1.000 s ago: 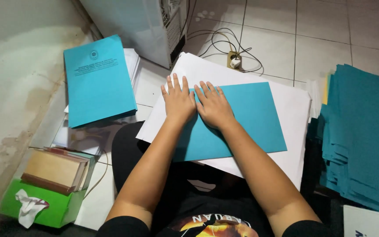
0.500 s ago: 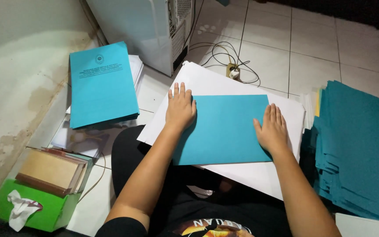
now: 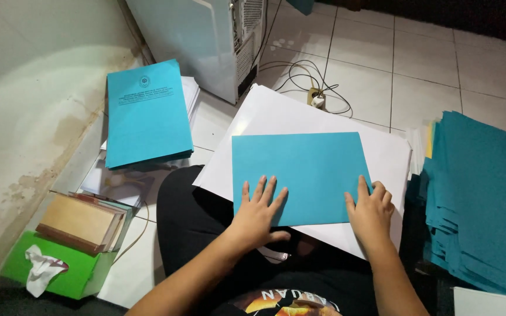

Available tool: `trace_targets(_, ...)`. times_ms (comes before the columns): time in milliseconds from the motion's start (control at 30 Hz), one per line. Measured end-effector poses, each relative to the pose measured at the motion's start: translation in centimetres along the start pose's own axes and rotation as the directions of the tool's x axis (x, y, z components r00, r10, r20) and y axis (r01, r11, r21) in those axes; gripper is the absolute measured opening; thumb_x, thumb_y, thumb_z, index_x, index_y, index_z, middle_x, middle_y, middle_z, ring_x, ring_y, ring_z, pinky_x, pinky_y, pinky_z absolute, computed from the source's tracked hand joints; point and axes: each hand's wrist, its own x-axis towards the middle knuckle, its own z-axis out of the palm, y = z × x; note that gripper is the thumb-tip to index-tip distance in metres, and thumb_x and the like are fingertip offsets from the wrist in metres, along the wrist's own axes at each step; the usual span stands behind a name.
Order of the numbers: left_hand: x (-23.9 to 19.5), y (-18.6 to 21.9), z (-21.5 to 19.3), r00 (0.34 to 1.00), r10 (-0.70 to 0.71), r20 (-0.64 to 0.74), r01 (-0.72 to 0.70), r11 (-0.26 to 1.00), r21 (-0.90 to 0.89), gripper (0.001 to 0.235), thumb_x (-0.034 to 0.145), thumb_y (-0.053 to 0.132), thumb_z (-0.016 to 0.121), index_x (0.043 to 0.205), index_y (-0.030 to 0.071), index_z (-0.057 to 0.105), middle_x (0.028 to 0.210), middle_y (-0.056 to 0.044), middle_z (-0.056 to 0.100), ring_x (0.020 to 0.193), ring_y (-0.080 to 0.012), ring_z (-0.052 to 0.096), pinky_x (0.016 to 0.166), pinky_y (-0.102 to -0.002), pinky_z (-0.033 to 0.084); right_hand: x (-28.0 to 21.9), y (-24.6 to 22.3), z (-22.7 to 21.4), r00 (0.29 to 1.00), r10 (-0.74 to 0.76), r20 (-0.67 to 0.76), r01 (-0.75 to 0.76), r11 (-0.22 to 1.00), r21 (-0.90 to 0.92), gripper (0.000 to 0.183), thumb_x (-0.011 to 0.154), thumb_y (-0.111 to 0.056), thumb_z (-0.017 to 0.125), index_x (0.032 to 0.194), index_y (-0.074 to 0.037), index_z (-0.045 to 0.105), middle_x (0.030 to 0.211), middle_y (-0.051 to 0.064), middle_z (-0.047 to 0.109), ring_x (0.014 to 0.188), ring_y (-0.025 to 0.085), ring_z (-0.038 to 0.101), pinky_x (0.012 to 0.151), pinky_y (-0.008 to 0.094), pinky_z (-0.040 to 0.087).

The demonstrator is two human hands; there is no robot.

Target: The person sits on the floor and repeatedly folds light blue paper sheets in half over a stack of white paper. They smooth the creases with their hands and place the folded sheets onto a separate pile to their left.

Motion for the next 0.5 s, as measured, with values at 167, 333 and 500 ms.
trace_targets(167,-2.7,-2.1,3.5,0.984,0.106,-0.146,-0.1,0.994,0.05,0.073,0.083,0.005,0.074,0.15,0.009,0.046,0.155,-0.024,0.043,0.143,-0.0399,0.043,0.112,-0.064,0.033,1.8,2.7,0.7,0.993,0.01,0.115,-0.04,0.964,0.262,0.073,0.098,-0.057,0.056,0.157,-0.016,0.046,0.142,0.018,0.045,0.135,0.041,0.043,0.107,0.057,0.043)
trace_targets(333,-3.2,-3.0,0.8,0.943,0.101,-0.318,-0.148,0.981,-0.127,0.057,0.086,-0.008,0.05,0.141,0.005,0.055,0.141,-0.017,0.061,0.13,-0.0341,0.059,0.103,-0.052,0.048,1.7,5.8,-4.5,0.941,0.045,0.334,-0.326,-0.135,0.936,0.07,0.109,-0.061,0.021,0.135,-0.005,0.054,0.139,0.029,0.053,0.139,0.05,0.043,0.116,0.067,0.026)
trace_targets(500,-4.2,0.5,-5.3,0.837,0.085,-0.54,-0.342,0.852,-0.396,0.054,0.091,-0.013,0.04,0.139,0.006,0.057,0.139,-0.014,0.065,0.127,-0.0299,0.065,0.1,-0.04,0.057,0.5,3.1,-6.4,0.95,0.043,0.309,-0.273,-0.363,0.891,0.091,0.087,-0.072,0.018,0.157,-0.015,0.027,0.16,0.006,0.036,0.152,0.026,0.033,0.124,0.046,0.021)
